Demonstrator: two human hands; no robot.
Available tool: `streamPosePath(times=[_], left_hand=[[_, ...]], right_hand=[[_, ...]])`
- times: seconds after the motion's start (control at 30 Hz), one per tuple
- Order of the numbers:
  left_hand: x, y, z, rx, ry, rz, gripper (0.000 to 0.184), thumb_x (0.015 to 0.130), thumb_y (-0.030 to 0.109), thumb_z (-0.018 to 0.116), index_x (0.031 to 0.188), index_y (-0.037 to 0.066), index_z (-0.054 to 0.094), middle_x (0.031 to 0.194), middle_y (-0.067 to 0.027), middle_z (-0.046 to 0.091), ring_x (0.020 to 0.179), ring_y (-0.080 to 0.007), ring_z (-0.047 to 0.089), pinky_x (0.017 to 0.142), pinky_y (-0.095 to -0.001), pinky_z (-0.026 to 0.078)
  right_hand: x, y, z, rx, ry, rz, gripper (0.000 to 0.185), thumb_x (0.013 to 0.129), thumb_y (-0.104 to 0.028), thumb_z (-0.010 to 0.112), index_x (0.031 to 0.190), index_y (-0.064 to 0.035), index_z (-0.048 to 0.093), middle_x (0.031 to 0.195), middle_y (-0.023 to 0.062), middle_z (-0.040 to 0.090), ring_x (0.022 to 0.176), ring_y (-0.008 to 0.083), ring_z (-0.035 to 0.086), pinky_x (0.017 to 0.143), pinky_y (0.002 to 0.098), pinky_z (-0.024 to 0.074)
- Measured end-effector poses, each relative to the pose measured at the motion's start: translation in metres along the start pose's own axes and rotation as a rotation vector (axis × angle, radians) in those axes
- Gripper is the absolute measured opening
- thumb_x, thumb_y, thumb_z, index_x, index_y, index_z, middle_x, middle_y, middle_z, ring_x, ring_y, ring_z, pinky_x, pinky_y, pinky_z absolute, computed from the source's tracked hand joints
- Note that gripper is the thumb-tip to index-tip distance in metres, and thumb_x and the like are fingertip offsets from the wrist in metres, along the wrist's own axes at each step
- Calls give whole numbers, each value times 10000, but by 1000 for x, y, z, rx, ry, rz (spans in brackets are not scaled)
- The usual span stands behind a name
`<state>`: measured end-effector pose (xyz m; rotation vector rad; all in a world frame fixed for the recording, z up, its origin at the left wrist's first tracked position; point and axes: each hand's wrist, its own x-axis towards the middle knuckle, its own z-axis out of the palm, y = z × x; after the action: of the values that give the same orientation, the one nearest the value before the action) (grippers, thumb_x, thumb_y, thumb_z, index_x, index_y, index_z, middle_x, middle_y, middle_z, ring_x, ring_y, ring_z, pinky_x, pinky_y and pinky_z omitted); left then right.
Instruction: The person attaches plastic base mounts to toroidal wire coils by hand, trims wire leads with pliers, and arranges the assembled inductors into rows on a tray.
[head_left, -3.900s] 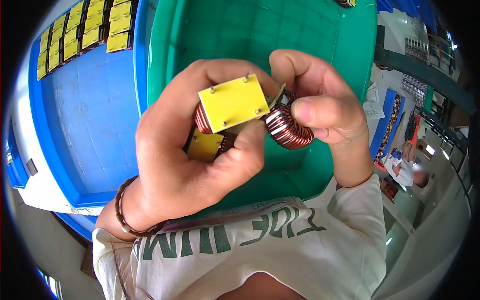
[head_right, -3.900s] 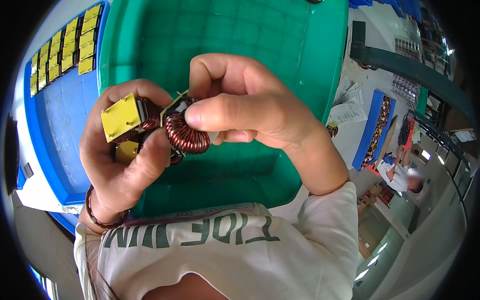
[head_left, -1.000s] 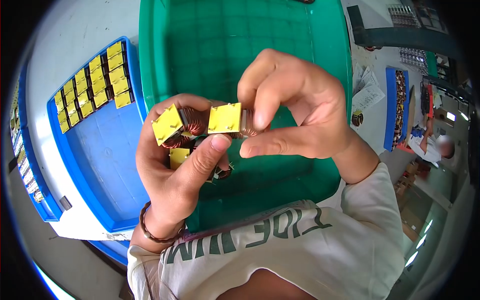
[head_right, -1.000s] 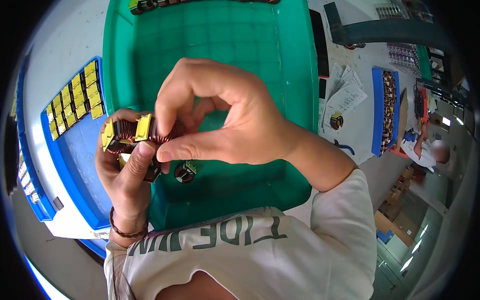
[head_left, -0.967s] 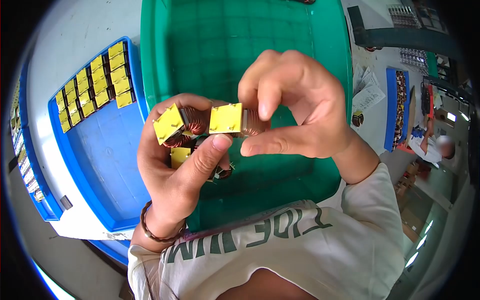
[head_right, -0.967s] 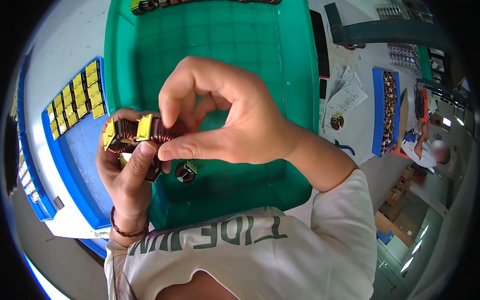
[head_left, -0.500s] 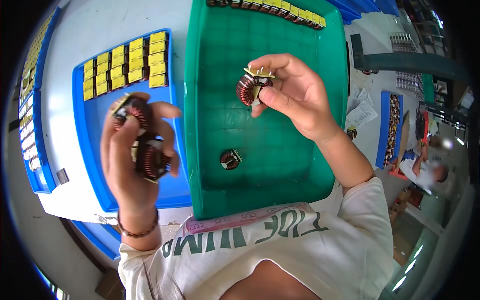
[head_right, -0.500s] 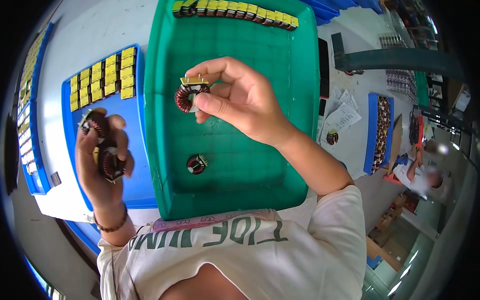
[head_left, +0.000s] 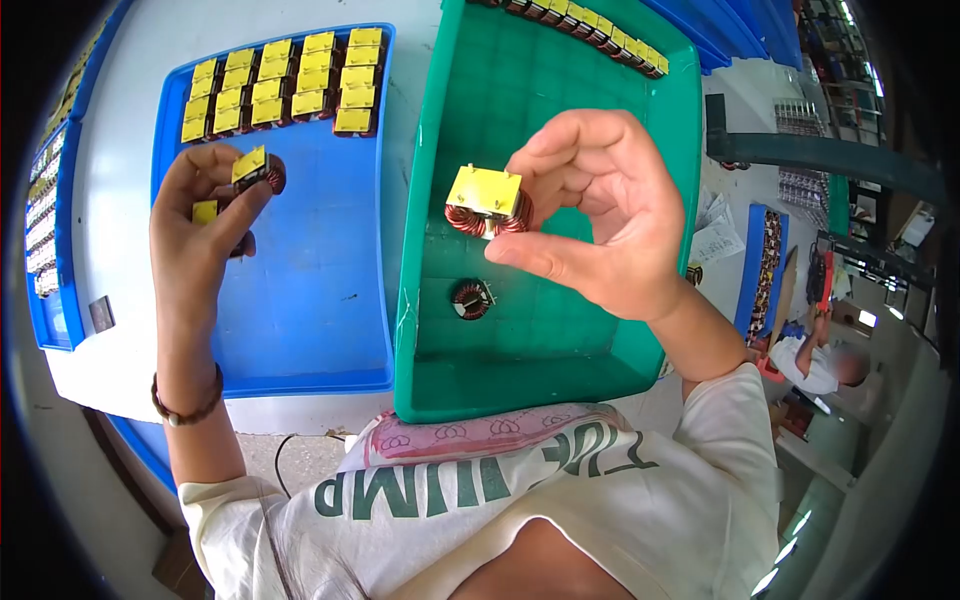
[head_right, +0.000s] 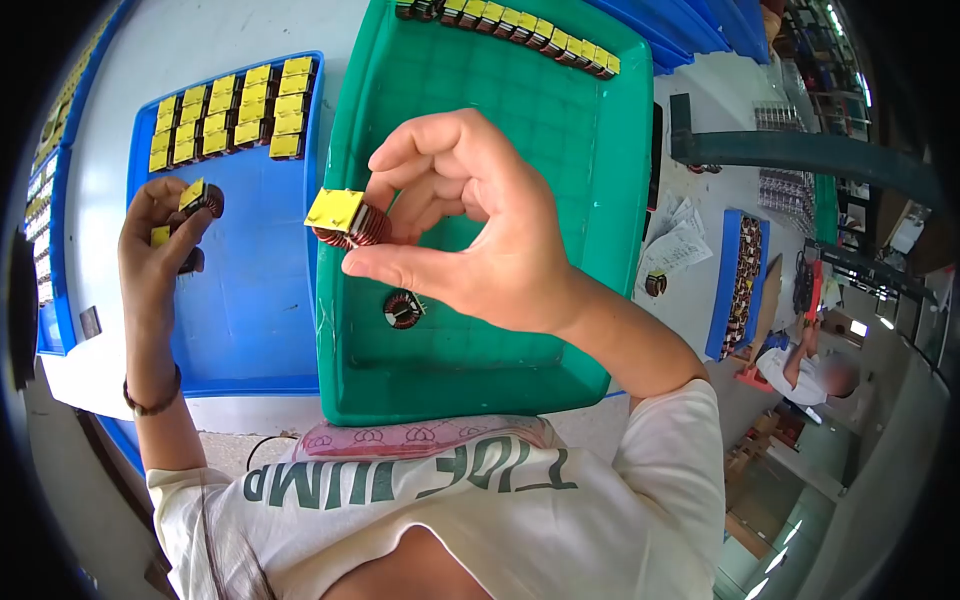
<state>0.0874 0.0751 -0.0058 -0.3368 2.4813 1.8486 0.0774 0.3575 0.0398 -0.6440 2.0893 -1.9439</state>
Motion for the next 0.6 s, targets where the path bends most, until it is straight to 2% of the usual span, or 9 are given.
streamPosePath(times=[0.1,0.2,0.27,0.3,0.43,0.47,0.6], left_hand=[[10,-7,-5,114,-49,38,343,727,111,747,1024,42,589,832,-114,626,595,-127,547,433,-189,440],[13,-15,-6,153,12,83,265,743,109,736,965,66,596,810,-74,613,554,-110,521,425,-177,412],[17,-27,-7,278,-4,340,256,737,67,733,962,81,613,808,-76,611,599,-127,536,476,-191,448],[18,-31,-8,280,22,326,256,737,67,733,962,81,613,808,-76,611,599,-127,536,476,-191,448],[26,-43,-6,450,117,481,249,727,30,731,949,88,635,810,-78,614,638,-146,546,534,-213,464],[25,-44,-4,447,132,474,249,727,30,731,949,88,635,810,-78,614,638,-146,546,534,-213,464],[25,-46,1,354,162,343,245,724,9,726,945,83,649,799,-74,623,646,-155,549,564,-230,458]], right_hand=[[3,-6,8,18,-14,85,485,671,93,719,1097,17,502,948,101,588,721,136,589,628,217,491],[12,-9,23,-15,1,195,400,692,65,712,1039,-3,523,890,79,606,687,128,596,615,213,488],[21,-8,32,-72,34,299,317,714,36,705,980,-22,545,832,58,624,652,119,602,602,209,486],[27,-5,36,-70,5,297,317,714,36,705,980,-22,545,832,58,624,652,119,602,602,209,486],[55,15,56,-358,-57,-21,306,712,-3,698,990,-29,573,869,64,623,606,150,597,553,229,475],[61,19,60,-361,-73,-25,306,712,-3,698,990,-29,573,869,64,623,606,150,597,553,229,475],[87,35,78,-887,-112,-247,318,682,-63,721,979,-44,608,859,52,587,649,166,560,558,267,459]])
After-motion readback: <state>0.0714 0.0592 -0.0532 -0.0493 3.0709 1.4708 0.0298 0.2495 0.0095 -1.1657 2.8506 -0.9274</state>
